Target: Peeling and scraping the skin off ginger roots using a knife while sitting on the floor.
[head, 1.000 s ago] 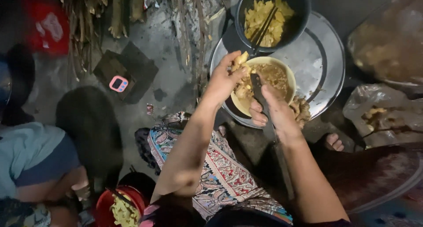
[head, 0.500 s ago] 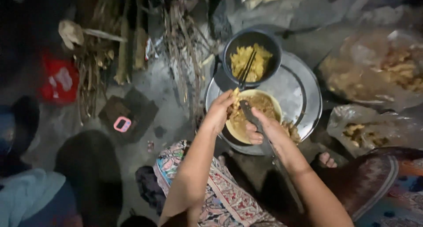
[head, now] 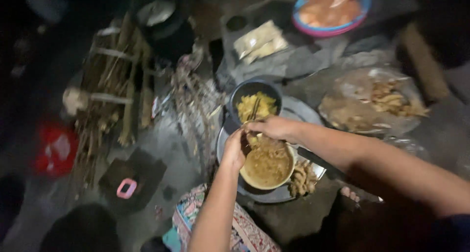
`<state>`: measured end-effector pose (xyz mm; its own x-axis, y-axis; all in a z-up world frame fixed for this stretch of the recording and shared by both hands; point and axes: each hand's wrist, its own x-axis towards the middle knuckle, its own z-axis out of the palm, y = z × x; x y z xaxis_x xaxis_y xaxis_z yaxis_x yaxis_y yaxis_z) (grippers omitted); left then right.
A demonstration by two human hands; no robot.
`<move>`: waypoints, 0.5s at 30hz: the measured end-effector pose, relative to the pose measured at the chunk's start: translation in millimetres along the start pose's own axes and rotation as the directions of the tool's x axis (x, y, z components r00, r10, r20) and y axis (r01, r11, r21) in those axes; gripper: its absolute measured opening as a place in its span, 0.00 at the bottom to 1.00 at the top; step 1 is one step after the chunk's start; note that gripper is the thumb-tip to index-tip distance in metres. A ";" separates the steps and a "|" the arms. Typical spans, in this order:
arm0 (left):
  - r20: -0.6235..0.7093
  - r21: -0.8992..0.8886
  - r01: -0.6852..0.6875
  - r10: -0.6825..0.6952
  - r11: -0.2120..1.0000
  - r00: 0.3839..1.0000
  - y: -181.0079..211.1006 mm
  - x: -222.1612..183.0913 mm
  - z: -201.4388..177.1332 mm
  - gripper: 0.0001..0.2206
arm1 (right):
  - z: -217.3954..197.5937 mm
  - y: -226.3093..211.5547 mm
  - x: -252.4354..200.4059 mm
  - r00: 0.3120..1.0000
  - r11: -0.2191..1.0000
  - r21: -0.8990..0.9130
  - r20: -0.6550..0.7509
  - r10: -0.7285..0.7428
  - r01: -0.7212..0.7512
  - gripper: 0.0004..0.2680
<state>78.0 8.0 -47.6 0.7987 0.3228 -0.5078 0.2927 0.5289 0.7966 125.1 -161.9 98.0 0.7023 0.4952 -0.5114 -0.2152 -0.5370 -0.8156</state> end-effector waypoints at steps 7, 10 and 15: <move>0.004 -0.041 -0.028 0.028 0.999 1.000 -6.1 27.7 12.1 0.17 | -20.8 -28.2 -37.7 0.994 0.945 -0.314 0.075 -0.074 0.095 0.30; 0.004 -0.063 -0.025 0.025 0.998 1.000 29.3 -37.2 24.6 0.18 | -10.3 -4.1 1.0 0.953 0.894 -0.340 0.175 -0.245 0.293 0.24; 0.041 -0.232 -0.042 0.053 0.972 0.998 51.3 -61.4 18.0 0.19 | 8.4 -10.2 -3.2 0.933 0.839 -0.406 0.150 -0.328 0.361 0.20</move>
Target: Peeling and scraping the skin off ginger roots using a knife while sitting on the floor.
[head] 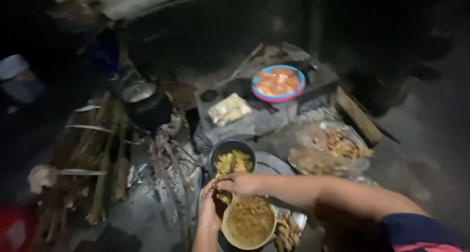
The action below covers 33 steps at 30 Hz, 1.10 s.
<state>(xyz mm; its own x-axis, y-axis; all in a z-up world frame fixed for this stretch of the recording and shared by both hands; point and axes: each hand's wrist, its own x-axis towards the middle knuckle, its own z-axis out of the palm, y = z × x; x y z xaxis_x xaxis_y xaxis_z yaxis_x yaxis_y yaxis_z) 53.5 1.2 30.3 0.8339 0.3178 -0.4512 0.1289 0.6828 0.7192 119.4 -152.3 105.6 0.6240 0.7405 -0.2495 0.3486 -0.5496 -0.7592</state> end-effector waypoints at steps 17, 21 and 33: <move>-0.069 0.207 0.234 -0.224 0.950 0.972 -26.5 1.9 -34.4 0.44 | 24.0 1.9 -58.1 0.933 0.550 0.791 0.072 0.352 -0.268 0.22; -0.035 0.102 0.169 -0.167 0.980 0.985 -12.0 -36.8 -23.5 0.44 | 27.9 7.0 -52.0 0.947 0.598 0.766 0.041 0.318 -0.235 0.17; 0.258 0.489 -0.121 -0.010 0.864 0.966 -38.1 -30.5 -30.1 0.20 | 50.6 18.0 -77.7 0.974 0.364 0.929 -0.010 0.224 -0.074 0.15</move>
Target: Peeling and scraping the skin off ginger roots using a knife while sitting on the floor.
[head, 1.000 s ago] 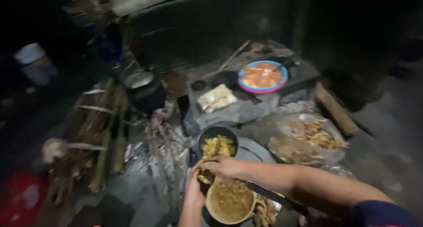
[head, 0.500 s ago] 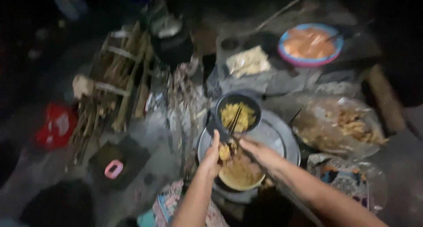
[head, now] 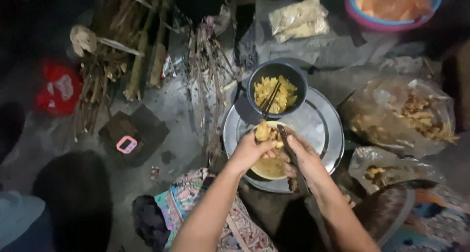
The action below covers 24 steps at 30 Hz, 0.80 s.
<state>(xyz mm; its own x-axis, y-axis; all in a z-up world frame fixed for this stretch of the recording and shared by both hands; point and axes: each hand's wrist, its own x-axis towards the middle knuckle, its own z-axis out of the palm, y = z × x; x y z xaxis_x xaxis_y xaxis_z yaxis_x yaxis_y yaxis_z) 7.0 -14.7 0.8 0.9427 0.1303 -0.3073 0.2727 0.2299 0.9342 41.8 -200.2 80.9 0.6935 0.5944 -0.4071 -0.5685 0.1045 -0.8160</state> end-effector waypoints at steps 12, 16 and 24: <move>-0.145 0.135 0.094 -0.075 0.986 0.987 15.5 6.3 3.5 0.12 | -1.0 -5.3 7.8 0.994 0.965 0.262 0.110 0.000 -0.029 0.25; -0.166 0.105 0.069 -0.051 0.992 0.985 18.3 6.3 3.8 0.12 | -6.9 21.4 16.7 0.989 0.978 0.205 0.134 -0.059 0.030 0.15; -0.184 0.129 0.104 -0.080 0.986 0.980 26.3 -2.7 2.1 0.17 | -15.0 28.4 24.4 0.993 0.977 0.211 0.112 -0.020 -0.005 0.22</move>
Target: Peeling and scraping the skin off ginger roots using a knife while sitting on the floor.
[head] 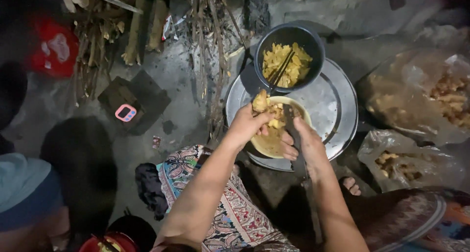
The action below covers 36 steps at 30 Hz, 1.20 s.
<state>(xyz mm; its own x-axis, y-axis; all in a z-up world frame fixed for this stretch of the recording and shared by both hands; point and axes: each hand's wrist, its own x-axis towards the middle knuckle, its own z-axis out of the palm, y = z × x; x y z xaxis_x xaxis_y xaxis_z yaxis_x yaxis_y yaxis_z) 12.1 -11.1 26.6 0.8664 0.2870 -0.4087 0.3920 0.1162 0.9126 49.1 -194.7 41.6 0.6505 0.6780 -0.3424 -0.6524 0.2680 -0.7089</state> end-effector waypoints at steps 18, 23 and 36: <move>-0.104 -0.054 -0.044 0.038 0.998 0.994 12.5 -6.9 -8.8 0.14 | -43.8 29.3 21.6 0.945 0.979 0.135 0.310 0.105 -0.152 0.24; -0.118 -0.160 -0.010 -0.009 0.987 0.993 3.7 0.5 -7.3 0.15 | -43.8 28.9 17.0 0.960 0.987 0.070 0.251 0.125 -0.147 0.24; -0.122 -0.074 -0.045 0.036 0.996 0.992 -4.9 7.3 -5.0 0.13 | 3.9 25.3 0.4 0.991 0.992 0.124 0.132 0.002 -0.019 0.18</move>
<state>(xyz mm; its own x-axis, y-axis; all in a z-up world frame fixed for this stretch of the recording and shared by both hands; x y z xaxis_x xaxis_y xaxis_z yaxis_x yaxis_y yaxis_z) 15.0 -4.8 19.2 0.8357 0.4044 -0.3715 0.3286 0.1736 0.9284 31.4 -184.9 25.9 0.5917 0.7633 -0.2594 -0.7080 0.3381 -0.6200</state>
